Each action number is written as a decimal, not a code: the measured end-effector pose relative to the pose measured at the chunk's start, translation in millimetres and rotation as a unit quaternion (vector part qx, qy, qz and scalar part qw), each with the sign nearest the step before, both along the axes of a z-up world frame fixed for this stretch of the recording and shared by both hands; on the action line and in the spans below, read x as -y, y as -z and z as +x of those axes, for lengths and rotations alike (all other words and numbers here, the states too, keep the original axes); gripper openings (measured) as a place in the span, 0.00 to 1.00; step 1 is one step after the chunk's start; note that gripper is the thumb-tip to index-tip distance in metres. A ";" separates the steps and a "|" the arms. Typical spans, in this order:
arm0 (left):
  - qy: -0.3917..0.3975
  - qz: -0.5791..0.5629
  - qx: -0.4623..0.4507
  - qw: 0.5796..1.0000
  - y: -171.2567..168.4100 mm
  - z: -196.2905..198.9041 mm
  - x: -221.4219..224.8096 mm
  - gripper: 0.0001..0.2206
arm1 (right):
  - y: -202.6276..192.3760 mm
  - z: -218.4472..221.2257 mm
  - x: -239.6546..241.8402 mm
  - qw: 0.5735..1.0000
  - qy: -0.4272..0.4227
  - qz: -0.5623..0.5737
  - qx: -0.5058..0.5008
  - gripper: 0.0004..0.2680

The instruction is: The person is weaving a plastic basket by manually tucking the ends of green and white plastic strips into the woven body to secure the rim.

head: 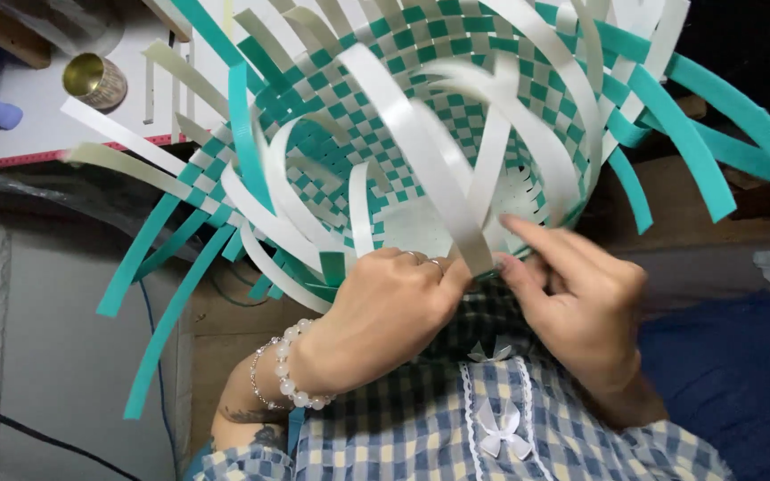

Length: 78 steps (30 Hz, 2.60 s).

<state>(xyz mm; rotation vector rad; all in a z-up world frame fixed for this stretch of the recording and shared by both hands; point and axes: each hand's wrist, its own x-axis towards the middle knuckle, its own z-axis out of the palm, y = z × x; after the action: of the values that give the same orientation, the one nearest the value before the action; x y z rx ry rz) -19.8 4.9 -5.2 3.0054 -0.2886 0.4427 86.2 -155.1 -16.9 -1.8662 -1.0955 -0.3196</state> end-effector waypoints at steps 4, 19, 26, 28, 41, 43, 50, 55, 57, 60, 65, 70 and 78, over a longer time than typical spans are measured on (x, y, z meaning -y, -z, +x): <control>0.001 0.014 0.009 1.000 0.2 0.1 2.9 0.08 | -4.0 5.3 0.8 0.995 -0.030 -0.047 -0.079 0.03; -0.006 0.001 -0.009 1.000 9.3 3.7 -3.5 0.03 | 10.1 2.8 -14.2 0.994 -0.074 0.072 0.039 0.11; -0.002 -0.009 -0.050 0.999 4.9 7.8 -10.9 0.11 | -4.1 9.6 -12.9 0.996 -0.081 0.002 0.025 0.07; -0.002 -0.012 -0.053 0.999 2.7 3.7 -11.3 0.10 | 6.2 12.9 -8.8 0.999 -0.035 0.036 0.008 0.07; -0.069 -0.032 -0.252 0.965 -5.4 49.8 -10.0 0.20 | 18.5 35.0 -27.5 0.992 -0.019 0.069 0.108 0.05; -0.044 -0.061 -0.195 0.978 13.0 57.7 -14.1 0.19 | 36.8 42.9 -29.6 0.984 0.008 0.110 0.141 0.06; 0.029 -0.140 -0.088 0.986 5.8 81.0 -31.2 0.22 | 98.0 24.7 -23.6 0.970 0.076 0.165 0.161 0.29; 0.042 -0.145 -0.108 0.983 -10.6 86.0 -32.0 0.23 | 98.7 27.5 -33.3 0.978 0.084 0.154 0.109 0.32; 0.044 -0.153 -0.124 0.979 -13.9 86.1 -32.2 0.23 | 100.9 27.1 -32.7 0.980 0.077 0.158 0.097 0.31; 0.046 -0.159 -0.135 0.977 -10.1 88.2 -30.7 0.24 | 99.4 21.5 -31.3 0.986 0.071 0.148 0.023 0.35; 0.020 -0.040 -0.154 0.987 -0.7 92.2 -23.4 0.13 | 97.8 15.0 -38.0 0.977 0.091 0.191 -0.016 0.27; 0.013 -0.001 -0.161 0.987 7.8 91.2 -26.0 0.15 | 97.7 15.7 -31.5 0.981 0.057 0.186 -0.010 0.24; 0.012 -0.026 -0.170 0.985 1.6 87.7 -32.1 0.14 | 103.2 28.6 -15.7 0.990 0.075 0.111 0.048 0.27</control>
<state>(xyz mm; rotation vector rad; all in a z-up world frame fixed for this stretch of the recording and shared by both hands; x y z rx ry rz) 67.9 37.0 -6.8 2.9522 -0.2794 -0.0668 114.8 -139.4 -120.0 -1.7501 -0.9437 -0.6001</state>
